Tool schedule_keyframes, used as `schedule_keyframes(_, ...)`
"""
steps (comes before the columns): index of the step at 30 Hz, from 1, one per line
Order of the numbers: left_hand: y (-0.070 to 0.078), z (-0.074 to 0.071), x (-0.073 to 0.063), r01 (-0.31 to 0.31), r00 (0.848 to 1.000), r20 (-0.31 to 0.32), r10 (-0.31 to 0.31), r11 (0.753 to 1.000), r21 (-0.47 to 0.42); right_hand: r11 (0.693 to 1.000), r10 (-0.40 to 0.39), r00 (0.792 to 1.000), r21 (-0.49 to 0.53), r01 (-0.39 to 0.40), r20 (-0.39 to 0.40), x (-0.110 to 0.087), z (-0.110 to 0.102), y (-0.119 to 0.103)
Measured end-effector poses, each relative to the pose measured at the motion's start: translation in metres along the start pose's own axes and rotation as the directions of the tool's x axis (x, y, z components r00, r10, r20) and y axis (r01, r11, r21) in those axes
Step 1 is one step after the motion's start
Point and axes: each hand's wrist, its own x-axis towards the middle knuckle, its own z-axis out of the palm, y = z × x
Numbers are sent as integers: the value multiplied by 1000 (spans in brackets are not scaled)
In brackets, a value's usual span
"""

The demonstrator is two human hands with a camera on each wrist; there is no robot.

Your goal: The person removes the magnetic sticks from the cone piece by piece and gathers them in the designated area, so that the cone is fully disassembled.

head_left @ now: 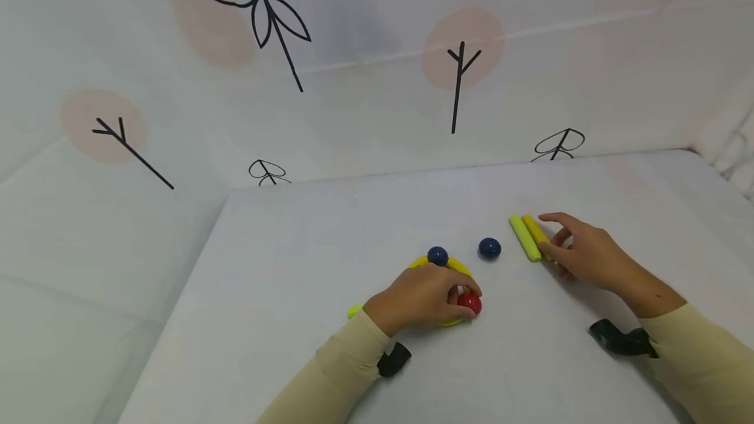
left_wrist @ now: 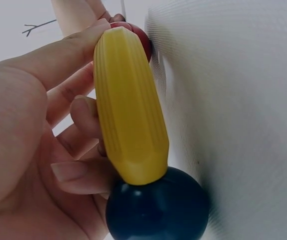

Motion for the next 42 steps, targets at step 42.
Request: schedule_keyframes(42, -9, -11, -57, 450, 889, -153, -432, 887, 109, 910, -405, 912, -65, 409, 68, -37, 52, -107)
